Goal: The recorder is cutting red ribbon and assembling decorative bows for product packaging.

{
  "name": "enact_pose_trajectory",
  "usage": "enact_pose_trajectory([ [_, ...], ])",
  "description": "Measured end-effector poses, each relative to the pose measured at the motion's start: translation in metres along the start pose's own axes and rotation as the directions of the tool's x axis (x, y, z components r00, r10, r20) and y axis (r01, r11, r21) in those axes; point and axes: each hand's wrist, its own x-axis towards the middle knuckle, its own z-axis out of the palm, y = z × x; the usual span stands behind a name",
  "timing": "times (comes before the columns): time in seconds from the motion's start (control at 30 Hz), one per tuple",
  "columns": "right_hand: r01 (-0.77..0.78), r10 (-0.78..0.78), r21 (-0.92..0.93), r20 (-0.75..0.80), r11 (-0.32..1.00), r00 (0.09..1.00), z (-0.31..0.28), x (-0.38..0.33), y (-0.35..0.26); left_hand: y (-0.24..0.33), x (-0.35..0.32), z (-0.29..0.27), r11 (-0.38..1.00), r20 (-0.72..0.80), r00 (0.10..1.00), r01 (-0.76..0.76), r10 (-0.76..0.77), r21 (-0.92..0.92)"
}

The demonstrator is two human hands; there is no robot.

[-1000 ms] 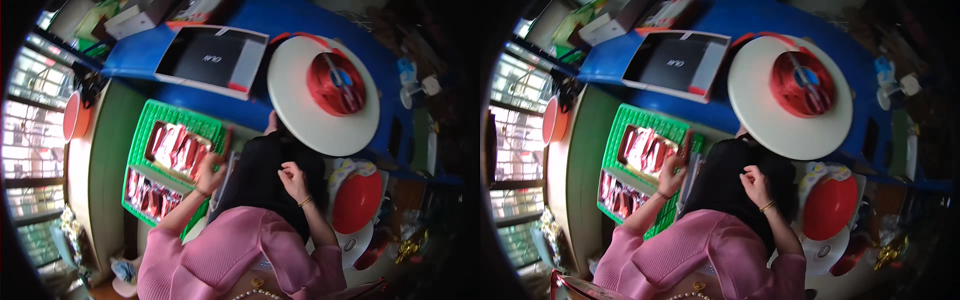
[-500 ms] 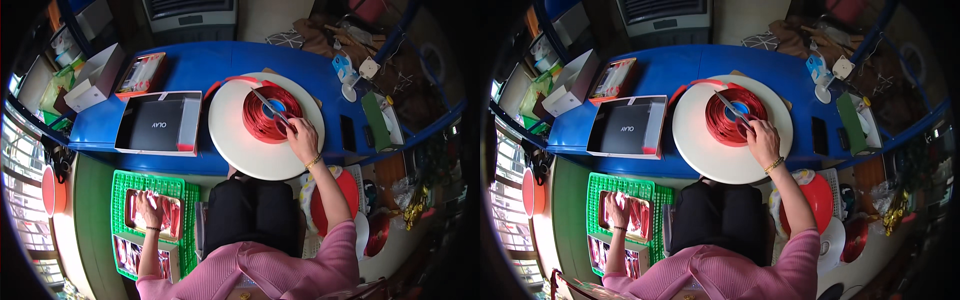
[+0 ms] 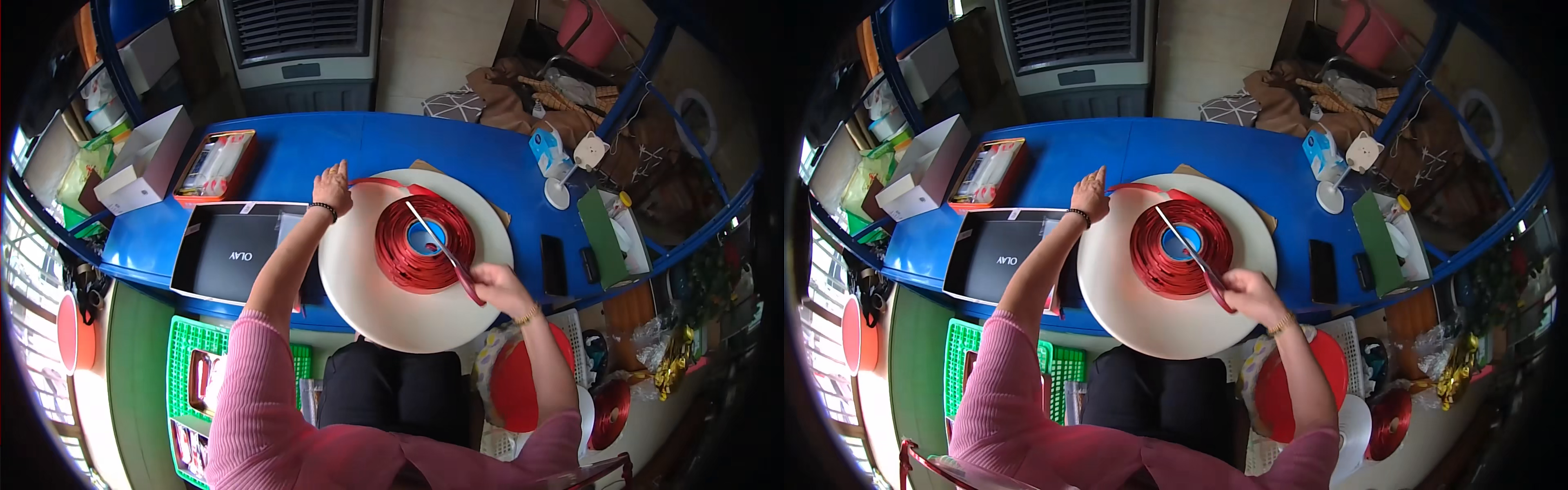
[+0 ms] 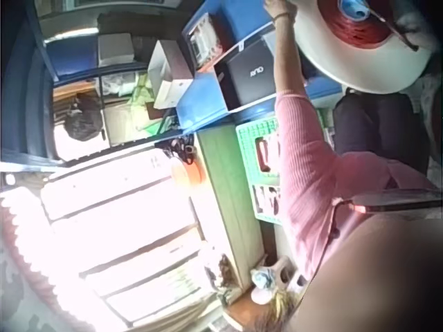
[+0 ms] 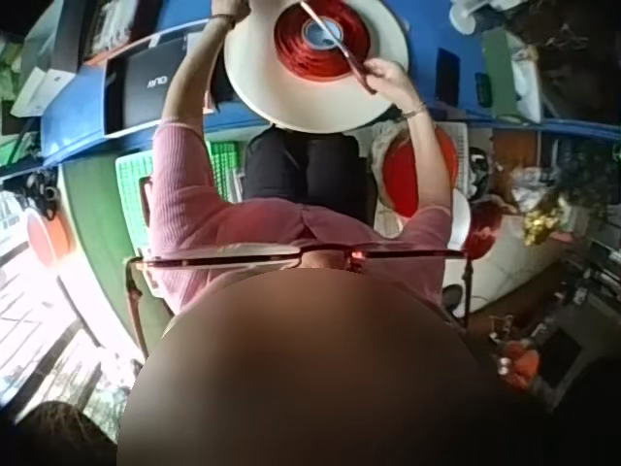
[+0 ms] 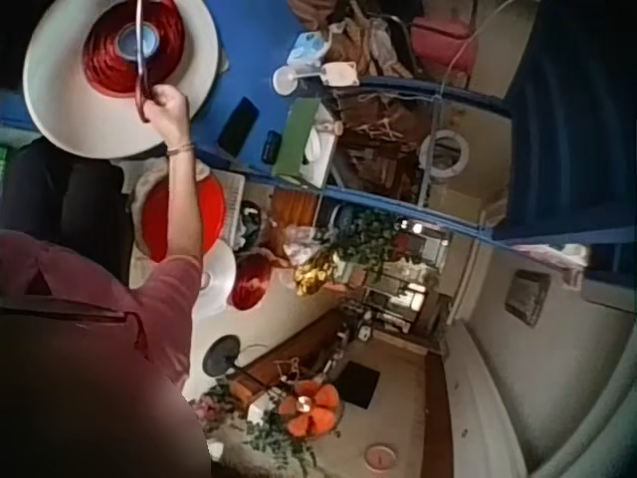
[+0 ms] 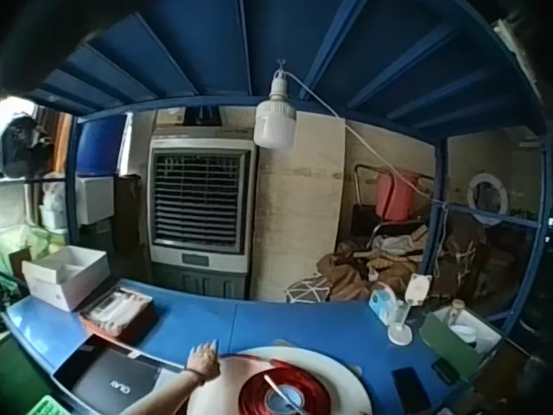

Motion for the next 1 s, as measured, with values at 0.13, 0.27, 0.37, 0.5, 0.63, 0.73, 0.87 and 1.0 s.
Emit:
enact_pose_trajectory([
  [0.13, -0.109, 0.113, 0.087, -0.036, 0.990, 0.993, -0.008, -0.052, 0.011, -0.009, 0.011, 0.012, 0.969, 0.124, 0.992, -0.055, 0.025, 0.241],
  [0.27, -0.090, 0.119, 0.329, -0.070, 0.940, 0.990, 0.000, -0.084, 0.018, 0.015, -0.033, -0.039, 0.975, 0.047, 0.992, -0.121, 0.115, 0.188],
  [0.37, 0.015, 0.023, 0.326, -0.110, 0.945, 0.994, 0.007, -0.090, 0.024, 0.021, -0.107, -0.076, 0.957, 0.200, 0.954, -0.255, 0.225, 0.140],
  [0.5, 0.103, -0.043, 0.390, -0.158, 0.915, 0.987, 0.029, -0.083, 0.019, -0.001, -0.250, -0.086, 0.929, 0.252, 0.907, -0.364, 0.338, 0.064],
  [0.63, 0.206, -0.149, 0.279, -0.213, 0.938, 0.966, 0.044, -0.071, 0.024, -0.017, -0.406, -0.093, 0.999, 0.538, 0.842, -0.043, 0.045, -0.015],
  [0.73, 0.239, -0.181, 0.165, -0.303, 0.957, 0.936, 0.056, -0.061, 0.017, -0.042, -0.535, -0.080, 0.963, 0.548, 0.813, 0.264, -0.196, -0.047],
  [0.87, 0.249, -0.206, 0.110, -0.306, 0.962, 0.930, 0.070, -0.052, 0.005, -0.118, -0.735, -0.019, 0.936, 0.889, 0.338, 0.274, -0.309, 0.221],
  [1.0, 0.242, -0.192, 0.139, -0.297, 0.960, 0.935, 0.071, -0.051, 0.012, -0.045, -0.484, -0.113, 0.999, 0.508, 0.861, 0.007, -0.024, 0.035],
])
